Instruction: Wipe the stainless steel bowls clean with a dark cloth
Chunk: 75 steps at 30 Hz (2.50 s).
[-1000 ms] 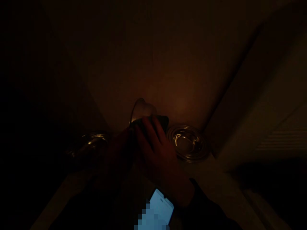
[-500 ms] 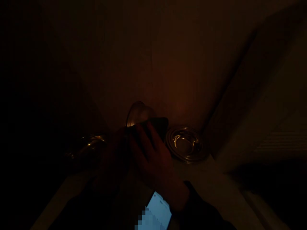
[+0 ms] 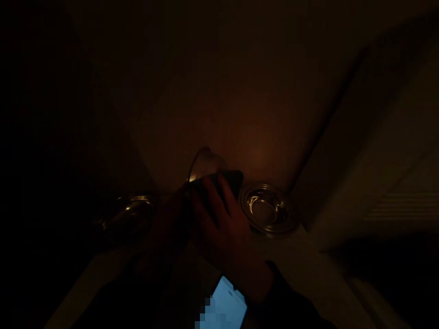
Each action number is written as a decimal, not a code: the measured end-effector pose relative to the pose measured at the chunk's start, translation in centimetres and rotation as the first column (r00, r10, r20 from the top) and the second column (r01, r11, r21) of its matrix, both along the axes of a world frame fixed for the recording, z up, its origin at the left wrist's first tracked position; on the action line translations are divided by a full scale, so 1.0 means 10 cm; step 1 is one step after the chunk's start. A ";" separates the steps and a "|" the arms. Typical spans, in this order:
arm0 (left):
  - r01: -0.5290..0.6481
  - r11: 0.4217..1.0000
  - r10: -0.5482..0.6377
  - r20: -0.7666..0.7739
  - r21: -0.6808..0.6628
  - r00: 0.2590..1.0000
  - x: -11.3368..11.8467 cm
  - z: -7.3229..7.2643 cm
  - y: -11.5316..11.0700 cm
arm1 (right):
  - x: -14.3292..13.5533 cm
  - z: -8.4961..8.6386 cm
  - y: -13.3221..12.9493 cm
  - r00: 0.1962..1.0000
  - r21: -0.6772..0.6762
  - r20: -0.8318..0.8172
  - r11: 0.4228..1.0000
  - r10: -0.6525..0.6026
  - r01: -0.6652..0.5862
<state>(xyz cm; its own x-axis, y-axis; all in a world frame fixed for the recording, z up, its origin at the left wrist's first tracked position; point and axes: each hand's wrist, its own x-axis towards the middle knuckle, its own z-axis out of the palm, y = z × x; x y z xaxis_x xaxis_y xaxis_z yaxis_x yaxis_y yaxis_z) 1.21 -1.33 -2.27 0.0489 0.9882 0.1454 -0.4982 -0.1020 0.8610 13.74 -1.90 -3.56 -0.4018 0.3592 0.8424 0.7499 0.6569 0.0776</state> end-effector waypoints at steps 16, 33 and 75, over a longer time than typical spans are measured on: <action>0.015 0.999 -0.011 -0.119 0.034 0.993 -0.02 -0.02 -0.01 | 0.06 0.10 -0.02 0.997 0.031 -0.047 0.997 -0.062 0.064; 0.126 0.987 -0.100 -0.231 0.101 0.968 -0.07 0.02 -0.03 | 0.12 0.12 0.04 0.991 -0.002 -0.068 0.993 -0.114 0.114; 0.223 0.975 -0.198 -0.434 0.007 0.879 -0.19 0.07 -0.01 | 0.42 0.17 0.32 0.909 -0.395 -0.383 0.919 -0.167 0.002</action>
<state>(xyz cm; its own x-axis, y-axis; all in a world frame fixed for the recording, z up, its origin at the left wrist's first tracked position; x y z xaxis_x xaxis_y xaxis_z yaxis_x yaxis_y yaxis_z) -0.70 -1.46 -1.60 0.3246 0.9386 0.1167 -0.0971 -0.0897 0.9912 17.98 1.32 -1.83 -0.0128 0.6983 0.7157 0.7154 0.5065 -0.4813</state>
